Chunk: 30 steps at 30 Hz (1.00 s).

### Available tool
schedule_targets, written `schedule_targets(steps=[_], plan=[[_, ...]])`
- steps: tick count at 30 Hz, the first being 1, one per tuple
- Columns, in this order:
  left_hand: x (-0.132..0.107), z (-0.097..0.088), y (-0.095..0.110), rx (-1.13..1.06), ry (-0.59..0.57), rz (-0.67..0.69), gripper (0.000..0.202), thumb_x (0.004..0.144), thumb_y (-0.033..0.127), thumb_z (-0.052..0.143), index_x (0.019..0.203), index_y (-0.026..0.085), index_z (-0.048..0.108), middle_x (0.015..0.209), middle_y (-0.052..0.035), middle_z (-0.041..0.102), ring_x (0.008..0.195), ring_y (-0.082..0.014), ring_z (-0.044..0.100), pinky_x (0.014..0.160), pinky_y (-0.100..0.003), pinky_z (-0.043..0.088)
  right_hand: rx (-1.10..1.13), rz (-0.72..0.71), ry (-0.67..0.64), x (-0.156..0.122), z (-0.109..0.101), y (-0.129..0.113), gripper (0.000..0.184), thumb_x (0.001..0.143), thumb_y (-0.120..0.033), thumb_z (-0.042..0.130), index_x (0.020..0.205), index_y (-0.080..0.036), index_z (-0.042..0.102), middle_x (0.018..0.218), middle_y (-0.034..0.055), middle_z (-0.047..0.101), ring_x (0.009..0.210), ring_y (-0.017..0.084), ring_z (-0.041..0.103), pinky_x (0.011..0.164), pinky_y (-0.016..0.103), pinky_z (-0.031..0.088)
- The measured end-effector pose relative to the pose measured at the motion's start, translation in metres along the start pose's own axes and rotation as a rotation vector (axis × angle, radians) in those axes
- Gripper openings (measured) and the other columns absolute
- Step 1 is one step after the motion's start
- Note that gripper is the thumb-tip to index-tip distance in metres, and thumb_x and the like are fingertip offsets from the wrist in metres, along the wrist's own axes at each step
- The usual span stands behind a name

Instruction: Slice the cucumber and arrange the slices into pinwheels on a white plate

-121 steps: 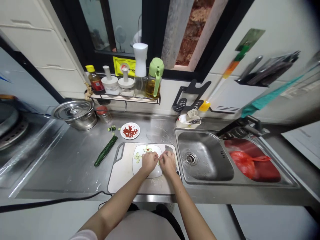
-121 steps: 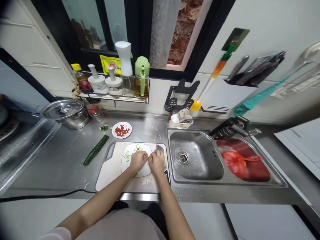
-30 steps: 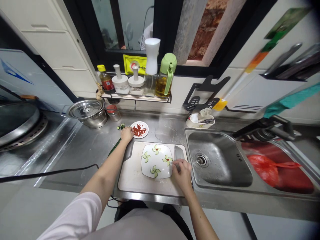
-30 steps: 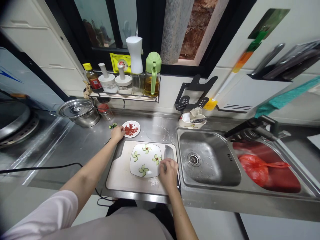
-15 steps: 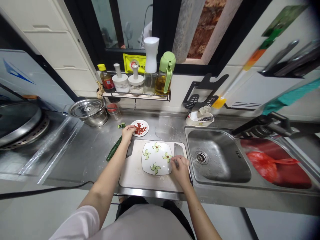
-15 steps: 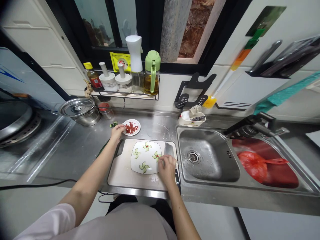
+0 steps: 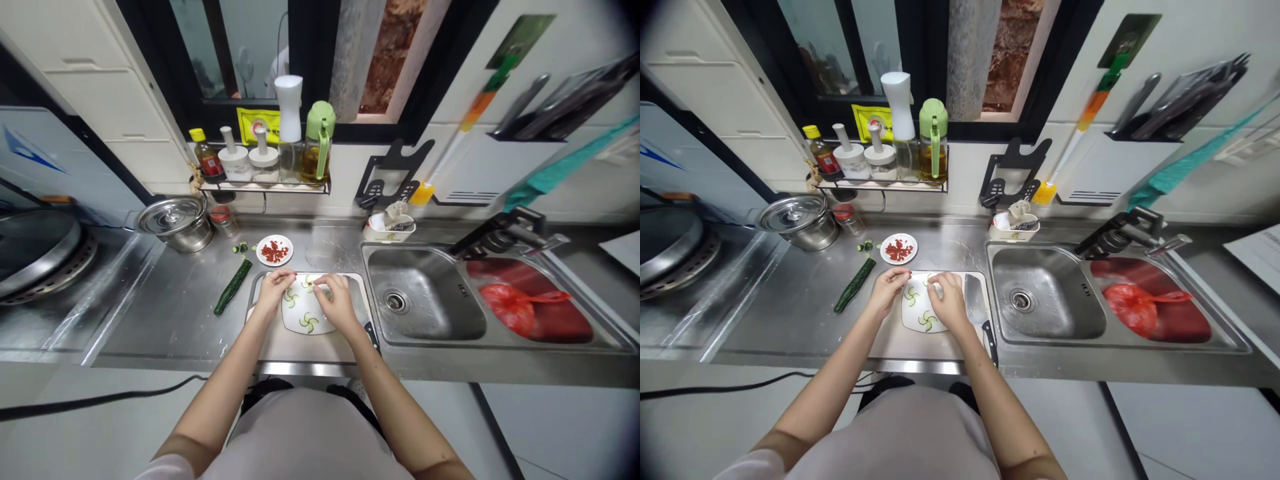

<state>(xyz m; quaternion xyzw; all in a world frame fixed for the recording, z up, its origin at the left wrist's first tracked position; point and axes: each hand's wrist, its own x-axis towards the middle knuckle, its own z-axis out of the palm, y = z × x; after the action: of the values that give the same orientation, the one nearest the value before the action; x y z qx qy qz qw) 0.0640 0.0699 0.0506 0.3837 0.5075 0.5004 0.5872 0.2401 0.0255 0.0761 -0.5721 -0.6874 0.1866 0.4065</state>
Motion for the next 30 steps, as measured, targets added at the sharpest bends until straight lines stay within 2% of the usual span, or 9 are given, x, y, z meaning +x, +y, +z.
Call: schedule_targets(steps=[4,7,16,23,26,30], plan=[[-0.022,0.004,-0.002,0.046,-0.067,0.087,0.03,0.06,0.038,0.08,0.079,0.017,0.07,0.081,-0.0037,0.07,0.071,-0.0122,0.061,0.066,-0.024,0.048,0.023,-0.058,-0.042,0.002,-0.004,-0.009,0.014,0.088,-0.028,0.053,0.088,-0.024,0.066,0.094,0.0048,0.064,0.101,0.023,0.052,0.094,0.039,0.039],[-0.03,0.005,-0.005,0.081,-0.104,0.093,0.028,0.061,0.038,0.079,0.079,0.018,0.07,0.076,-0.0023,0.068,0.068,-0.0117,0.059,0.066,-0.024,0.047,0.028,-0.073,-0.086,0.001,-0.005,-0.009,0.013,0.087,-0.028,0.055,0.086,-0.024,0.067,0.096,0.0052,0.062,0.104,0.023,0.051,0.095,0.04,0.039],[-0.04,0.005,-0.014,0.153,-0.15,0.098,0.026,0.062,0.036,0.078,0.078,0.018,0.069,0.076,-0.0021,0.066,0.066,-0.0113,0.054,0.067,-0.025,0.044,0.015,-0.081,-0.17,-0.007,-0.007,-0.004,0.012,0.086,-0.027,0.056,0.083,-0.023,0.067,0.1,0.0059,0.059,0.106,0.024,0.048,0.096,0.041,0.038],[-0.044,0.005,-0.02,0.209,-0.205,0.109,0.024,0.065,0.035,0.076,0.079,0.018,0.069,0.076,-0.0021,0.066,0.064,-0.0111,0.053,0.065,-0.024,0.044,-0.003,-0.084,-0.202,-0.015,0.001,0.008,0.01,0.086,-0.023,0.057,0.081,-0.022,0.065,0.101,0.0058,0.058,0.107,0.022,0.046,0.096,0.037,0.038],[-0.045,0.0,-0.031,0.361,-0.218,0.146,0.024,0.069,0.034,0.073,0.086,0.017,0.069,0.079,-0.0019,0.067,0.065,-0.0115,0.054,0.066,-0.024,0.045,-0.032,-0.049,-0.215,-0.025,0.007,0.019,0.012,0.087,-0.023,0.055,0.079,-0.021,0.064,0.102,0.0061,0.059,0.107,0.022,0.045,0.095,0.036,0.038],[-0.046,-0.011,-0.047,0.761,-0.116,0.226,0.017,0.076,0.026,0.065,0.092,0.02,0.07,0.085,-0.0014,0.069,0.073,-0.0141,0.056,0.075,-0.028,0.045,-0.144,0.046,-0.252,-0.045,0.019,0.036,0.013,0.087,-0.025,0.055,0.08,-0.021,0.065,0.104,0.0068,0.059,0.109,0.025,0.042,0.096,0.04,0.035]])
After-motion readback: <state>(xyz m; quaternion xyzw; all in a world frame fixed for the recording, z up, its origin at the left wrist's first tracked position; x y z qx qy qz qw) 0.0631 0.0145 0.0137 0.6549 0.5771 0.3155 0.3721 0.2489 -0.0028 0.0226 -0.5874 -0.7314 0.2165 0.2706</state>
